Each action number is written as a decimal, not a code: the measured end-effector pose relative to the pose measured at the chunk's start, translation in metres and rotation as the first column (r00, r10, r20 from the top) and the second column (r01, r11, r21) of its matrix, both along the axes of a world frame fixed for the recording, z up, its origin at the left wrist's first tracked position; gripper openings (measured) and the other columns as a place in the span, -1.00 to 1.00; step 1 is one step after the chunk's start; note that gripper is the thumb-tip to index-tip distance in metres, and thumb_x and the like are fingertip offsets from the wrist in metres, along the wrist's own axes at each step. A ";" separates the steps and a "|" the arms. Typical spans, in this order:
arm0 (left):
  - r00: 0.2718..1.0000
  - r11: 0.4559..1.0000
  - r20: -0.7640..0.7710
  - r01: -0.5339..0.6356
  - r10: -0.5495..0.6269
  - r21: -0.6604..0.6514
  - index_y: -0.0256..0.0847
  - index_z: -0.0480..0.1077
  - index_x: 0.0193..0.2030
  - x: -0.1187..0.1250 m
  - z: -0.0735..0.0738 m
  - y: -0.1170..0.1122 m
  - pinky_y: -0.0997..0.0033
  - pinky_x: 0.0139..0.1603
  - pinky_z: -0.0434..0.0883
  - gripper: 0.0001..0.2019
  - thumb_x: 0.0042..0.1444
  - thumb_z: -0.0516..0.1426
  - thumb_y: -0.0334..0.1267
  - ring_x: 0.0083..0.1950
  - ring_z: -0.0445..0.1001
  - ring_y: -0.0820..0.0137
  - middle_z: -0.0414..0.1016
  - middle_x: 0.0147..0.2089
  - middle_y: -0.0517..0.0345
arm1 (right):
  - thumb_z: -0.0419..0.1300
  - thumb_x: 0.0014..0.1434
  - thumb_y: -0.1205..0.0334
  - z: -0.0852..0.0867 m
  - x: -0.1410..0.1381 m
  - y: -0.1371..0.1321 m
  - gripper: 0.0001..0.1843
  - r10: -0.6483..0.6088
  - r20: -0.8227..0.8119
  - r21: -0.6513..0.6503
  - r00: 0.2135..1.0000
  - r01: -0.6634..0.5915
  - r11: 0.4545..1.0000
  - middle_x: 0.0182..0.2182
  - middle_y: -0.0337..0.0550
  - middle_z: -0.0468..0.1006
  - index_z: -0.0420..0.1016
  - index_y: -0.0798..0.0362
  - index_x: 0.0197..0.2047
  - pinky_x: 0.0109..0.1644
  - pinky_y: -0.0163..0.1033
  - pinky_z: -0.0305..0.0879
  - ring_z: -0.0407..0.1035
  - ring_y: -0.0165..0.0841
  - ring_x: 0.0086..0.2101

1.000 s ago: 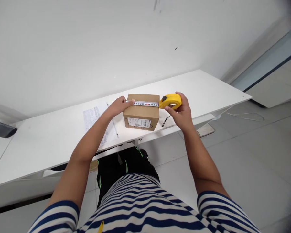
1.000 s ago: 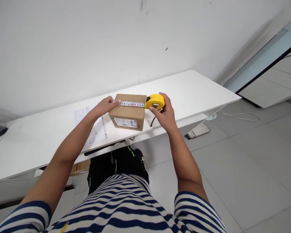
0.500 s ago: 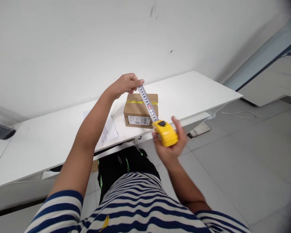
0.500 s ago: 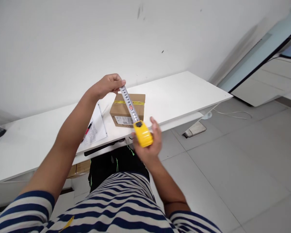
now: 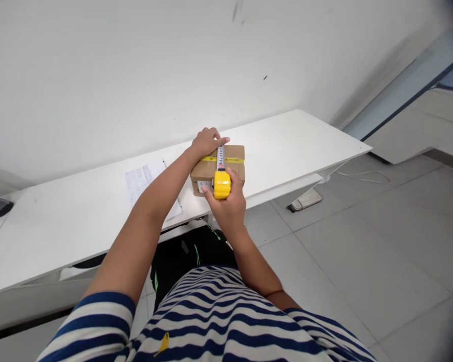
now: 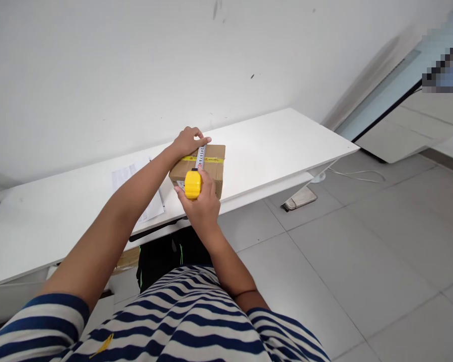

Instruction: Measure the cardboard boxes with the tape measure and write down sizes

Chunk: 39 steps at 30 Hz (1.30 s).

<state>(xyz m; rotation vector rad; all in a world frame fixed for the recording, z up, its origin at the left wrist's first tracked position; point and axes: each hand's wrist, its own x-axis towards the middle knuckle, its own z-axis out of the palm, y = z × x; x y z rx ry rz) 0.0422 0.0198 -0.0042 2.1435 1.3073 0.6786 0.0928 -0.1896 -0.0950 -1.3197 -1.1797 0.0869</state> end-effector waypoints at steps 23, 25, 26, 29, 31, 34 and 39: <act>0.996 0.987 -0.063 0.076 -0.067 0.140 -0.15 0.18 -0.53 0.003 0.008 -0.022 0.24 -0.17 0.16 -0.51 0.42 0.16 -0.04 -0.26 0.30 0.29 0.35 -0.39 0.10 | 0.39 0.30 -0.14 -0.004 0.011 0.017 -0.17 0.082 0.112 0.091 0.990 -0.092 0.992 0.28 0.15 0.52 0.17 -0.15 0.49 0.31 0.21 0.58 0.47 0.01 0.30; 0.998 0.963 0.057 0.013 -0.029 0.269 -0.14 0.20 -0.49 -0.001 0.019 -0.047 0.23 -0.10 0.22 -0.54 0.44 0.14 -0.05 -0.18 0.34 0.26 0.40 -0.33 0.07 | 0.33 0.36 -0.04 -0.005 0.017 0.017 -0.22 0.101 0.152 0.151 0.983 -0.124 0.981 0.33 0.15 0.50 0.16 -0.17 0.52 0.41 0.26 0.50 0.43 0.01 0.36; 0.993 0.953 0.120 -0.018 -0.020 0.301 -0.14 0.22 -0.46 -0.004 0.026 -0.063 0.23 -0.06 0.25 -0.56 0.45 0.13 -0.03 -0.15 0.37 0.25 0.43 -0.29 0.06 | 0.31 0.37 0.00 -0.006 0.020 0.016 -0.22 0.102 0.159 0.183 0.982 -0.131 0.974 0.35 0.15 0.48 0.14 -0.19 0.55 0.43 0.28 0.47 0.41 0.01 0.38; 0.978 0.961 0.192 0.020 -0.075 0.276 -0.13 0.30 -0.42 -0.017 0.047 -0.113 0.22 0.00 0.32 -0.56 0.44 0.16 0.06 -0.12 0.41 0.25 0.47 -0.27 0.06 | 0.31 0.37 0.09 -0.006 0.027 0.011 -0.17 0.059 0.124 0.285 0.991 -0.093 0.954 0.36 0.12 0.48 0.10 -0.26 0.59 0.41 0.32 0.48 0.44 0.02 0.36; 0.975 0.963 0.181 0.080 -0.129 0.258 -0.13 0.37 -0.39 -0.023 0.056 -0.134 0.21 0.03 0.35 -0.55 0.42 0.16 0.14 -0.09 0.45 0.23 0.49 -0.26 0.05 | 0.34 0.35 0.09 -0.007 0.028 0.005 -0.17 0.030 0.090 0.352 0.995 -0.060 0.934 0.32 0.10 0.51 0.14 -0.28 0.58 0.38 0.32 0.50 0.48 0.01 0.31; 0.983 0.959 0.107 0.117 -0.149 0.259 -0.13 0.49 -0.24 -0.025 0.051 -0.133 0.13 0.19 0.38 -0.53 0.46 0.04 0.20 0.07 0.51 0.15 0.59 -0.09 -0.02 | 0.38 0.32 0.02 -0.012 0.028 -0.004 -0.23 -0.028 0.043 0.416 0.999 0.008 0.909 0.27 0.12 0.52 0.23 -0.21 0.51 0.35 0.33 0.51 0.49 0.02 0.28; 0.913 0.942 -0.334 0.299 -0.235 0.155 -0.17 0.39 0.39 -0.039 0.017 -0.099 -0.23 0.58 0.15 -0.07 -0.01 0.37 0.35 0.53 0.27 -0.21 0.39 0.49 -0.26 | 0.42 0.25 -0.11 -0.022 0.036 -0.014 -0.32 -0.019 -0.225 0.383 0.974 0.107 0.918 0.20 0.04 0.45 0.24 -0.11 0.28 0.29 0.21 0.56 0.50 -0.11 0.22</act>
